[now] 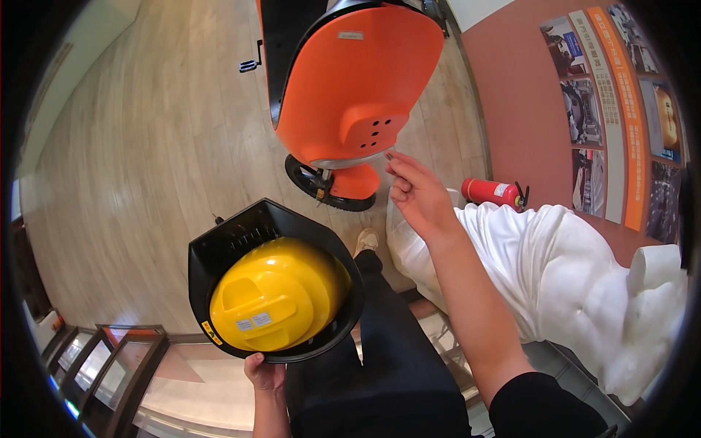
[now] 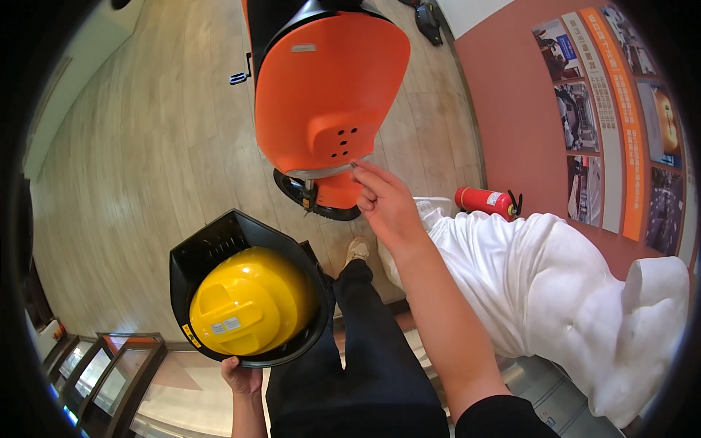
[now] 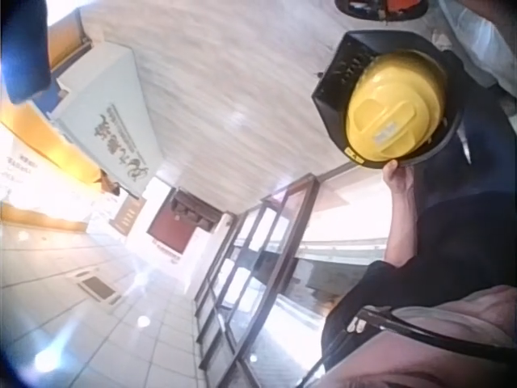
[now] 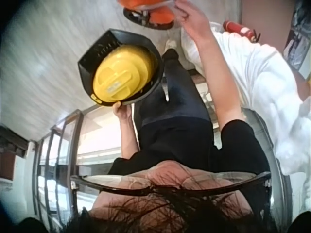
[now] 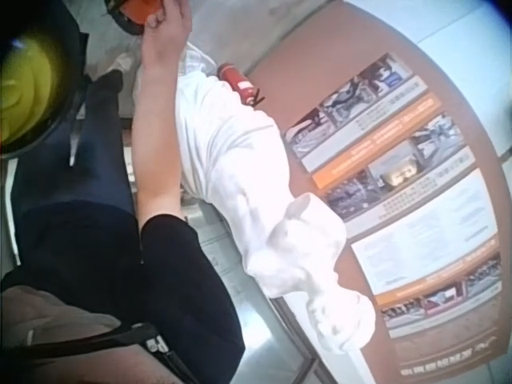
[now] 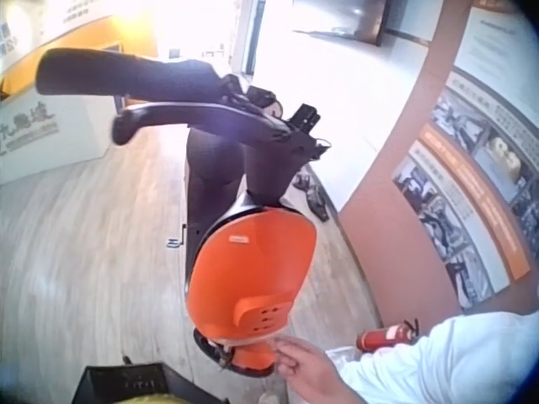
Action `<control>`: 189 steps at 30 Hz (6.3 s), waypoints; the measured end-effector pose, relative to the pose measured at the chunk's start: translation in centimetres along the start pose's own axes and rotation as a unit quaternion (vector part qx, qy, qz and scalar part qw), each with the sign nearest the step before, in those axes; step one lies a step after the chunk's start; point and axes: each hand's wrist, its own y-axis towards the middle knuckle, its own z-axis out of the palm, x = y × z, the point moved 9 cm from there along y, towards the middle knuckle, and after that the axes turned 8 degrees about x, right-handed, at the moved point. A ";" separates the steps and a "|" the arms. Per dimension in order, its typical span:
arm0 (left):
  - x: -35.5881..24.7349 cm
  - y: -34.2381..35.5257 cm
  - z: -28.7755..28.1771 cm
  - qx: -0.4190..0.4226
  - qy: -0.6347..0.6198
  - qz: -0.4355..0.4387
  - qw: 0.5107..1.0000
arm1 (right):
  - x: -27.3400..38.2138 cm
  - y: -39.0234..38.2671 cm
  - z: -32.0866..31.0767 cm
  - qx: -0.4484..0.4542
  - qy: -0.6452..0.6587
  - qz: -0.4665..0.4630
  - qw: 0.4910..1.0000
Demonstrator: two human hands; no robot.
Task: Replacing or repairing components of an electric scooter using a power drill.
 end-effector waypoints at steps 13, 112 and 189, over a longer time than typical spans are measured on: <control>0.2 0.1 1.7 -0.005 0.007 0.019 1.000 | 5.4 1.4 3.0 -0.130 -0.393 -0.243 0.877; 1.0 1.1 4.6 0.027 0.058 -0.003 0.998 | 0.2 -8.3 10.5 0.064 -0.109 0.120 0.985; -32.5 -19.8 2.5 -0.105 0.755 0.509 0.400 | -43.0 -3.2 31.8 0.145 0.036 0.359 0.921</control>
